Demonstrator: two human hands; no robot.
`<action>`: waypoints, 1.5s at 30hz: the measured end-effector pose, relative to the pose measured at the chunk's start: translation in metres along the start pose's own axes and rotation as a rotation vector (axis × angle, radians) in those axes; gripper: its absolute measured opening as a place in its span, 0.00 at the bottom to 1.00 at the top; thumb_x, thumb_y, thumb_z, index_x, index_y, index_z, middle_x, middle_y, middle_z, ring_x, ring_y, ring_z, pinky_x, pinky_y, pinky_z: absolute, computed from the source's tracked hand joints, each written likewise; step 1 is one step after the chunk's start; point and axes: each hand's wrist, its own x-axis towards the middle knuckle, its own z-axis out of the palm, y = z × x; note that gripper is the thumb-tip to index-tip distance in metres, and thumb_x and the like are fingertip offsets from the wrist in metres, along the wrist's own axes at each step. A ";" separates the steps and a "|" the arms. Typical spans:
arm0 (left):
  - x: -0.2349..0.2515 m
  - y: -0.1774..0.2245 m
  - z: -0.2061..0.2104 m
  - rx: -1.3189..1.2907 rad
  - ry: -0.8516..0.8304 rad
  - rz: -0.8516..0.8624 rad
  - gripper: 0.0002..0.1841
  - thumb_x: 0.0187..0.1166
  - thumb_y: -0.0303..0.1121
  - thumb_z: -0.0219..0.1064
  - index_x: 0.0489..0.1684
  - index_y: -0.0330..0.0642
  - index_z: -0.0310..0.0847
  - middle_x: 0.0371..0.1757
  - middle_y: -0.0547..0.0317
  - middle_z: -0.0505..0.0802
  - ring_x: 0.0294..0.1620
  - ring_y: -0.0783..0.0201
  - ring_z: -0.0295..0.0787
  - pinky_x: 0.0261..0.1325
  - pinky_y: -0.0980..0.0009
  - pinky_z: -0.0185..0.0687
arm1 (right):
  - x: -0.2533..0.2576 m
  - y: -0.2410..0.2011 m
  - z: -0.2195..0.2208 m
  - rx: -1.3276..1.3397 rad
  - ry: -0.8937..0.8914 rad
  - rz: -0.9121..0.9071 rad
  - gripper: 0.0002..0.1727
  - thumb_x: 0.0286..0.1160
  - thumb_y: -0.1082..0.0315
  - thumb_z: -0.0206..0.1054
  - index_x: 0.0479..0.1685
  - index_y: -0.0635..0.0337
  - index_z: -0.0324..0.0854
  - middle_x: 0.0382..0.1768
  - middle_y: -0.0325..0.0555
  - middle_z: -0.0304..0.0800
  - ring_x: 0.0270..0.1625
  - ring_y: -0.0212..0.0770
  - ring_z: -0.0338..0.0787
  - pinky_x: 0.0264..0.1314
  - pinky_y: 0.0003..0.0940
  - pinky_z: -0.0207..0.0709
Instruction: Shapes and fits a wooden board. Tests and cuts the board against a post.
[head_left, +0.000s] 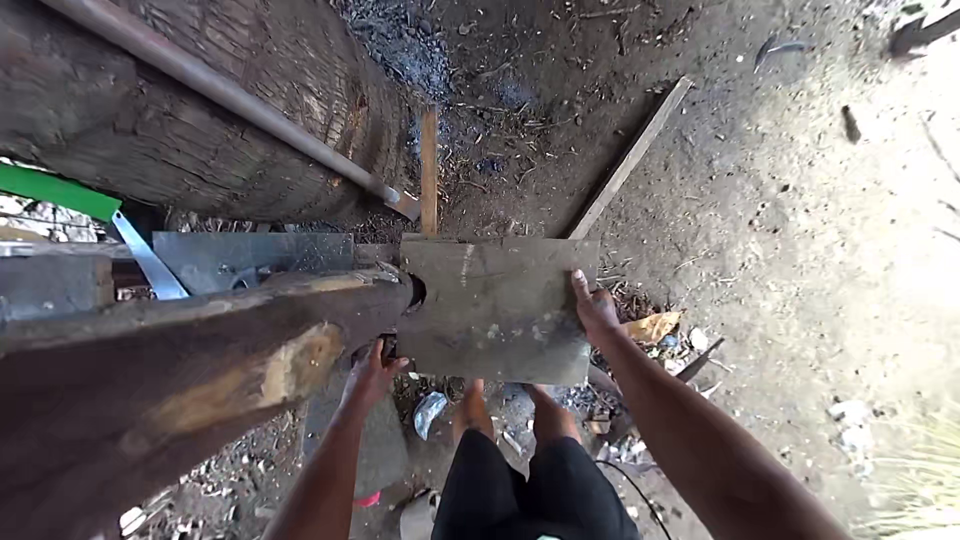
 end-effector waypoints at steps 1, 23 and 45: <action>-0.003 -0.001 0.007 -0.066 0.023 -0.010 0.44 0.79 0.61 0.69 0.92 0.49 0.57 0.65 0.33 0.89 0.65 0.35 0.89 0.69 0.32 0.79 | 0.000 0.000 -0.002 0.005 -0.025 0.003 0.41 0.80 0.28 0.56 0.58 0.63 0.85 0.49 0.58 0.92 0.55 0.51 0.92 0.62 0.58 0.83; -0.016 0.031 0.112 -1.503 0.465 -0.207 0.16 0.89 0.39 0.64 0.67 0.41 0.75 0.35 0.51 0.86 0.14 0.66 0.75 0.16 0.73 0.75 | 0.052 -0.036 -0.022 0.442 -0.324 -0.037 0.35 0.76 0.50 0.76 0.80 0.48 0.69 0.62 0.50 0.90 0.61 0.48 0.92 0.61 0.55 0.88; -0.023 0.054 0.119 -1.764 0.505 -0.334 0.17 0.90 0.43 0.62 0.67 0.43 0.75 0.36 0.50 0.84 0.15 0.65 0.75 0.15 0.73 0.75 | 0.038 -0.020 -0.039 0.345 -0.212 -0.201 0.34 0.74 0.66 0.78 0.79 0.53 0.68 0.66 0.54 0.85 0.63 0.49 0.90 0.62 0.53 0.87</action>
